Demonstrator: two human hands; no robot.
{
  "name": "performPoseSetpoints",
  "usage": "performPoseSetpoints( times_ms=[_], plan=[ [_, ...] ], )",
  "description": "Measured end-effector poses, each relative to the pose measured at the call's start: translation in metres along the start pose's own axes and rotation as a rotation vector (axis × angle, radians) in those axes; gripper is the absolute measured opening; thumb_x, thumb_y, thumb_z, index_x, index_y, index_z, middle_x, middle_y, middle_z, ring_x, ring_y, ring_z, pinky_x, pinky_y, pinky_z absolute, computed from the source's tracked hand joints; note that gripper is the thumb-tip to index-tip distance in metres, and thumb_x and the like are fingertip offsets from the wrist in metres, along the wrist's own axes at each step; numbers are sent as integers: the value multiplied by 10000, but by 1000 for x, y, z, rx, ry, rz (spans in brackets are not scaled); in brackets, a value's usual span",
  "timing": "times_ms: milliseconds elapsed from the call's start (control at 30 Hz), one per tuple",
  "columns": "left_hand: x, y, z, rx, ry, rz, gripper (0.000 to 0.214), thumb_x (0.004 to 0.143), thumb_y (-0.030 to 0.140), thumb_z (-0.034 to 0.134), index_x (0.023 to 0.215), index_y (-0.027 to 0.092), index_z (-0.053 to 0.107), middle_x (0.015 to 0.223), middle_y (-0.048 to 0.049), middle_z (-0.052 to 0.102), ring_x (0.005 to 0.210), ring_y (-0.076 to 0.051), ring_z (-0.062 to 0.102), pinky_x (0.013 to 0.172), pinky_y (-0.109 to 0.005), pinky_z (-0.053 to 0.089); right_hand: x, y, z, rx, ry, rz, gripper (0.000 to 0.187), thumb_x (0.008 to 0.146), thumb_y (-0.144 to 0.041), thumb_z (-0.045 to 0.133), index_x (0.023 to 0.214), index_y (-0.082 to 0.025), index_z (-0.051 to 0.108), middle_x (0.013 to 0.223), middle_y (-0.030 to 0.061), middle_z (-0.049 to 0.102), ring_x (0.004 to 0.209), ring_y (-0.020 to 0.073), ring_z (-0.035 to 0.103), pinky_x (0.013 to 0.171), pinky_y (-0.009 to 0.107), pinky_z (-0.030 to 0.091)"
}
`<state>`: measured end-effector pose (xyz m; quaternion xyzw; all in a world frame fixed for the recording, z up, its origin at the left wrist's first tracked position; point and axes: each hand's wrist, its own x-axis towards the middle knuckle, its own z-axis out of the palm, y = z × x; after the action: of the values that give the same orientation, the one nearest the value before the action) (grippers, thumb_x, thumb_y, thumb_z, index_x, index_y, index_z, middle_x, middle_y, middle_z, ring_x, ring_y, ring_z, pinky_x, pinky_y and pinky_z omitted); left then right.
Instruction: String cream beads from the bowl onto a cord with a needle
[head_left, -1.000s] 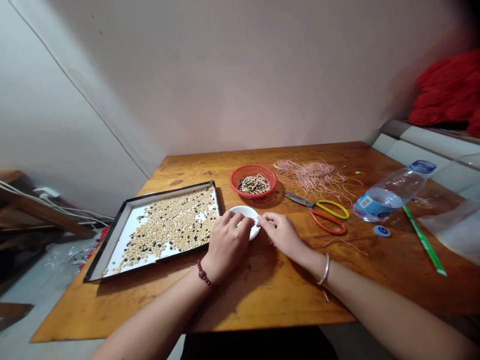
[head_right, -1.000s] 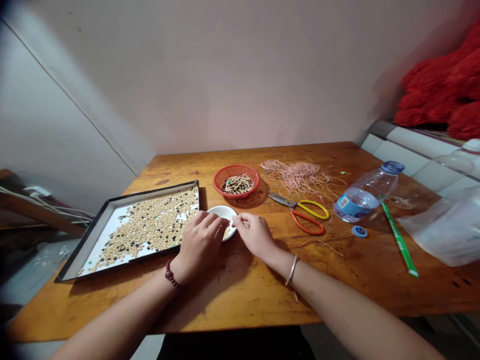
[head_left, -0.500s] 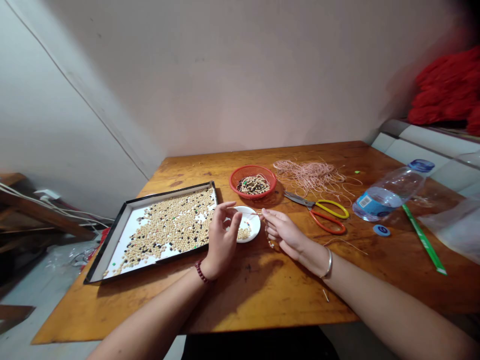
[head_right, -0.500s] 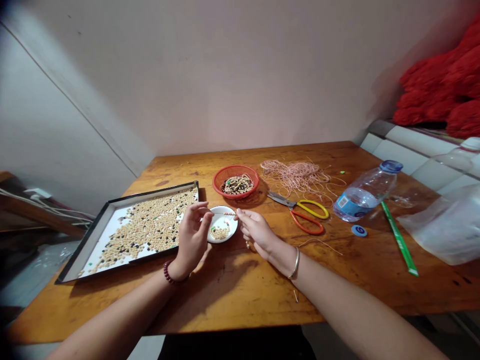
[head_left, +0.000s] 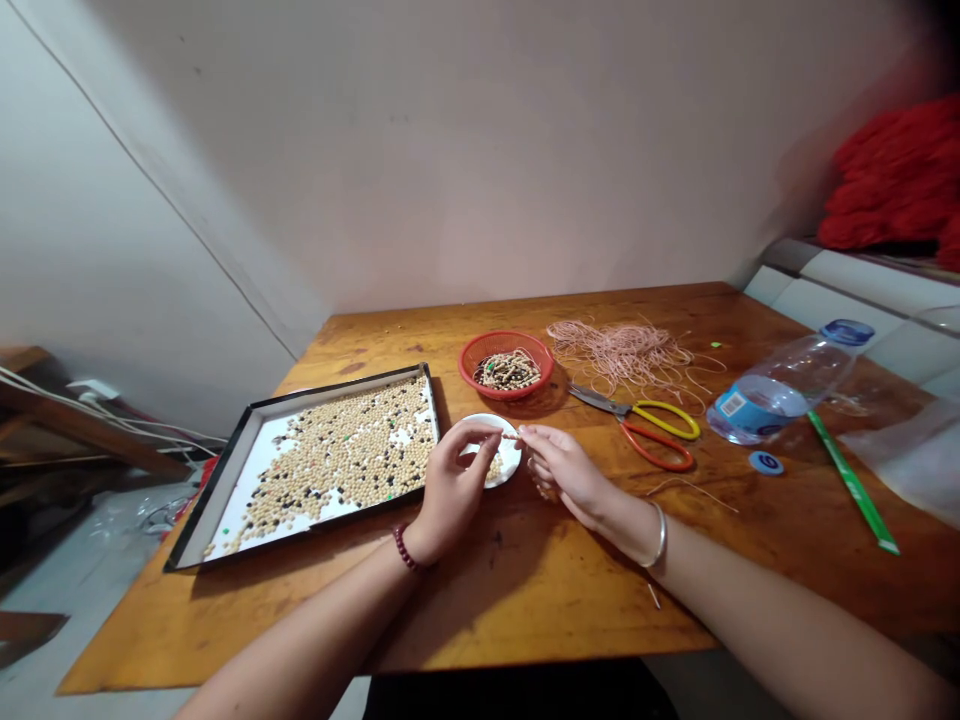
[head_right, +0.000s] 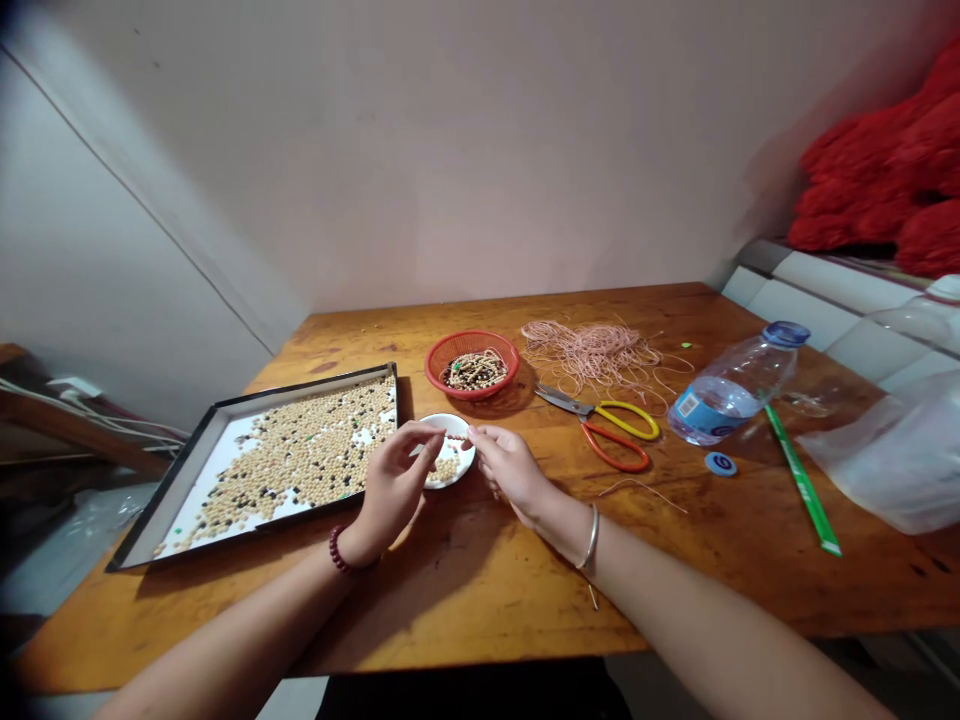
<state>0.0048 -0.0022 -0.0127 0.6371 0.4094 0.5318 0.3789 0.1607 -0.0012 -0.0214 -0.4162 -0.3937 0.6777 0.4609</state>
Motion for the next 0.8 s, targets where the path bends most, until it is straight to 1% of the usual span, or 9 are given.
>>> performPoseSetpoints(
  times_ms=[100,167,367,567,700,800],
  plan=[
    [-2,1,1,9,11,-38,142,875,318,599,918,192,646,901,-40,661,825,-137,625,626,-194,503,4,3,-1,3,78,-33,328,781,-502,598,770,-194,487,399,-145,244,333,32,163,338,158,116],
    [-2,2,1,11,13,-55,150,879,325,592,919,189,640,907,-40,665,826,-138,626,628,-196,501,6,4,-2,-9,98,-46,328,779,-505,594,765,-198,478,395,-146,246,325,32,170,333,153,125],
    [-4,1,1,11,33,-80,179,877,349,591,900,173,613,894,-54,673,821,-153,639,634,-221,509,6,7,-3,-87,114,-90,344,792,-537,568,771,-207,474,402,-136,273,319,40,193,329,160,148],
    [-6,1,1,15,21,-96,182,909,357,542,896,176,557,870,-49,670,813,-146,650,656,-228,511,6,7,-2,-137,123,-157,418,747,-606,603,746,-204,491,417,-119,264,350,51,195,343,192,134],
    [-6,3,1,37,41,-55,164,898,336,563,906,176,600,974,-67,670,921,-163,643,719,-243,524,5,6,-3,-167,137,-179,437,761,-634,579,766,-206,492,420,-120,255,351,56,211,350,196,167],
    [-6,4,1,45,74,-30,160,884,327,584,897,176,634,959,-65,668,912,-166,641,714,-241,528,4,6,-3,-164,127,-170,436,769,-633,571,764,-207,479,425,-123,253,351,55,207,352,194,168]
  ],
)
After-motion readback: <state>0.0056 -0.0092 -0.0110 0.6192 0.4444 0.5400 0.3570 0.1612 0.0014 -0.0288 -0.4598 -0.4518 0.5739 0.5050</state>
